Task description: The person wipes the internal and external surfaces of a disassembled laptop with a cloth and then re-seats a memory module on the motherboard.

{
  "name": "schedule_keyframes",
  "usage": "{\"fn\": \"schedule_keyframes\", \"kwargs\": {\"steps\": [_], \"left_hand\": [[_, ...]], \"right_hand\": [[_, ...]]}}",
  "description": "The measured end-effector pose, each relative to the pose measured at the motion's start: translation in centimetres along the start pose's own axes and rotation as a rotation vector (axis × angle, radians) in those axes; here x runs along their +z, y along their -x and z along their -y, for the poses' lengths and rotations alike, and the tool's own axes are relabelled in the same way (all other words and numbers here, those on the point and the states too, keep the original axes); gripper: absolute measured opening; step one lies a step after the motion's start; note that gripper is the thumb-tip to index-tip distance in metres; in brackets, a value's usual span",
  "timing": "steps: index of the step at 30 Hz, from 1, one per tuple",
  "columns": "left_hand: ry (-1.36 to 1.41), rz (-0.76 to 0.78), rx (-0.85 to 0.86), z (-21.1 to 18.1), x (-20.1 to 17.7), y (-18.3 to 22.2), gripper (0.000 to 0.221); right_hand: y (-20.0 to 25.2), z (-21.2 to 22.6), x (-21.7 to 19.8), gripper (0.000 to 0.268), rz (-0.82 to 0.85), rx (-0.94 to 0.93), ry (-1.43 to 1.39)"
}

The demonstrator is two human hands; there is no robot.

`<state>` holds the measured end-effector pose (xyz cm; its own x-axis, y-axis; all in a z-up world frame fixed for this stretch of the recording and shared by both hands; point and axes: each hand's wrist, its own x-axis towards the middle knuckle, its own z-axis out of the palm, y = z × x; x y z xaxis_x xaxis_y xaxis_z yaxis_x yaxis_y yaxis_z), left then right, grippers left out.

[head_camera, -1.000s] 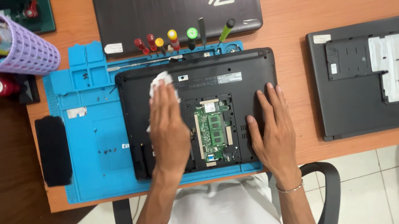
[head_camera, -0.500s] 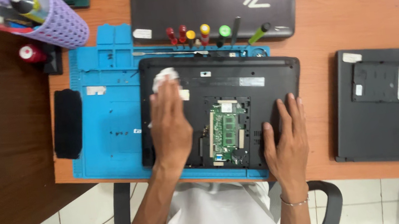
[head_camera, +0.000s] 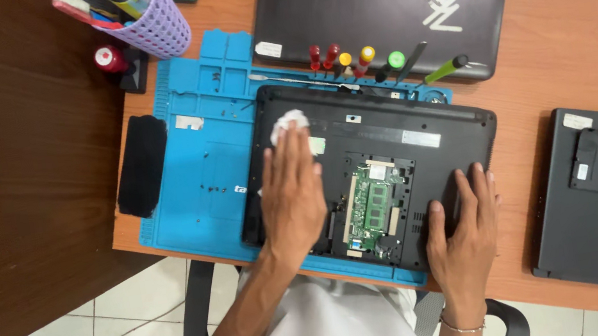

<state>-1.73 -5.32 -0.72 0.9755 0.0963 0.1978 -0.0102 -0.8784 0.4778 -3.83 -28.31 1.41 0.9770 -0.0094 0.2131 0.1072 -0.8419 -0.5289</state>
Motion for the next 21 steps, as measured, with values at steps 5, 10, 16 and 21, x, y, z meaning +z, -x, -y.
{"fn": "schedule_keyframes", "kwargs": {"steps": [5, 10, 16, 21], "left_hand": [[0.006, -0.091, -0.037, 1.3, -0.5, -2.1, 0.063], [0.028, -0.01, -0.093, 0.7, -1.6, 2.1, 0.065], [-0.013, -0.003, -0.06, 1.7, -0.9, 1.3, 0.065], [-0.003, -0.011, 0.055, 1.3, 1.1, -0.7, 0.067]], "right_hand": [[0.2, -0.1, 0.1, 0.046, -0.007, 0.013, -0.007], [0.2, -0.2, 0.1, 0.046, -0.004, 0.039, 0.014], [0.1, -0.1, 0.3, 0.046, -0.01, 0.036, 0.003], [0.2, -0.4, 0.4, 0.045, -0.019, 0.047, 0.021]]}}
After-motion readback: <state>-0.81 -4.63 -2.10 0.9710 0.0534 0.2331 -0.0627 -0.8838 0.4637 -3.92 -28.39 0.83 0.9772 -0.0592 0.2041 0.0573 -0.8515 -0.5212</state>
